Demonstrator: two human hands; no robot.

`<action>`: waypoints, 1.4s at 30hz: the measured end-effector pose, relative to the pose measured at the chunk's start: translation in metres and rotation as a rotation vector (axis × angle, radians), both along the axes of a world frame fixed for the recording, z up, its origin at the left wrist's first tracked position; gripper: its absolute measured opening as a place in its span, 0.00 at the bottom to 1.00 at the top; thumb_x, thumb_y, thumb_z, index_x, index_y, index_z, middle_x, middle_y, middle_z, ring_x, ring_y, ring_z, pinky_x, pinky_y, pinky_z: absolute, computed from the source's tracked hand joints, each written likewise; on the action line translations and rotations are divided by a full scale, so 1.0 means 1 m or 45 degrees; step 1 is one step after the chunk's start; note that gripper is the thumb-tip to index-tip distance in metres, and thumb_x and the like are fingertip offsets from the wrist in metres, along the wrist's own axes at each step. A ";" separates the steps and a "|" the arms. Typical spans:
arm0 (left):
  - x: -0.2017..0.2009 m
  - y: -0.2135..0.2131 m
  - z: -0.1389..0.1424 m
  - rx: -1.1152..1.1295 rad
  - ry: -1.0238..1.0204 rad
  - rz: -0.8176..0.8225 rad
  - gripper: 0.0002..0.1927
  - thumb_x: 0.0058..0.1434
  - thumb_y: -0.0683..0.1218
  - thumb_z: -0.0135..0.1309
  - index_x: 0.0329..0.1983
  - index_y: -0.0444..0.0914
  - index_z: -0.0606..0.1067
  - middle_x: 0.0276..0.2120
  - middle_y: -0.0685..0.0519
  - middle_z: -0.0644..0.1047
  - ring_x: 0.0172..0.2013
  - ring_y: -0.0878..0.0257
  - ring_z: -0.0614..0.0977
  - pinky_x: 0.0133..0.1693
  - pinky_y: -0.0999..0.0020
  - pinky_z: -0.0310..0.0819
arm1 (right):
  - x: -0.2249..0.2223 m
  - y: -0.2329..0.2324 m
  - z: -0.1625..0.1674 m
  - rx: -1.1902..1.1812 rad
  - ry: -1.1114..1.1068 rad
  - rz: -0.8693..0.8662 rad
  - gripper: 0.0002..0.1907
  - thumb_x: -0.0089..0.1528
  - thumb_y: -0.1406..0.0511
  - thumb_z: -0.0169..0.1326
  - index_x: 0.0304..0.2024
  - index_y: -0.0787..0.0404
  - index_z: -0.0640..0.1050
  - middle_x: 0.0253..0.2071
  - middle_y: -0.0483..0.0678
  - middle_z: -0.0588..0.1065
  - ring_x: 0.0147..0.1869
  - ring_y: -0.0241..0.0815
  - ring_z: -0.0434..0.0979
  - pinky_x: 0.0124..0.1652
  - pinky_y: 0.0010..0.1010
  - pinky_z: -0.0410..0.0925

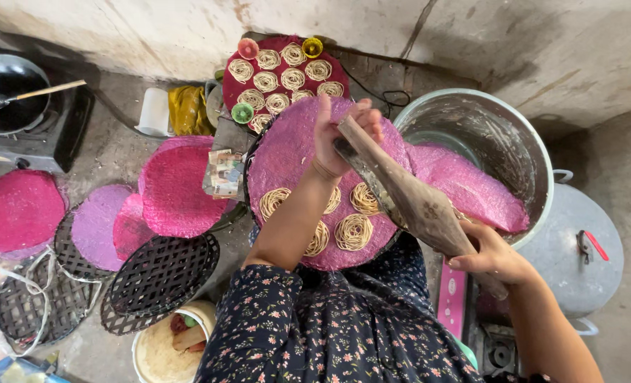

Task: The person sits in a rustic kitchen and uses a hand-held wooden dough press to extrude dough into spiral noodle nests onto round pink trays. They reload dough from a large basin with a wooden spatula, operate the press lever, and place finished noodle nests on trays, occasionally moving filled trays aside.

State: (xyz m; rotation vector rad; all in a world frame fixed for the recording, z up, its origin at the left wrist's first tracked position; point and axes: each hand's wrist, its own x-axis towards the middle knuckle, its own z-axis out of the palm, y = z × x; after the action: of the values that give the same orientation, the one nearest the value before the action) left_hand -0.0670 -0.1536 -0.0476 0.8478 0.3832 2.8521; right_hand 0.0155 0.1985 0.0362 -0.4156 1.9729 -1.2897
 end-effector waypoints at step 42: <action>-0.092 -0.075 0.017 0.064 -0.659 0.313 0.48 0.63 0.79 0.35 0.75 0.44 0.60 0.18 0.57 0.71 0.24 0.58 0.76 0.50 0.53 0.72 | -0.116 -0.075 -0.070 -0.100 -0.481 -0.094 0.39 0.53 0.51 0.63 0.55 0.75 0.74 0.38 0.57 0.80 0.38 0.45 0.81 0.36 0.35 0.74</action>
State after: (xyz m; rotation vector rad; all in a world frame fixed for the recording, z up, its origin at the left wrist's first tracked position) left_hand -0.1592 -0.2283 -0.0309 0.0460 0.3659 3.1634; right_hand -0.1007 0.1236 -0.0341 -0.1236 1.6373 -1.3810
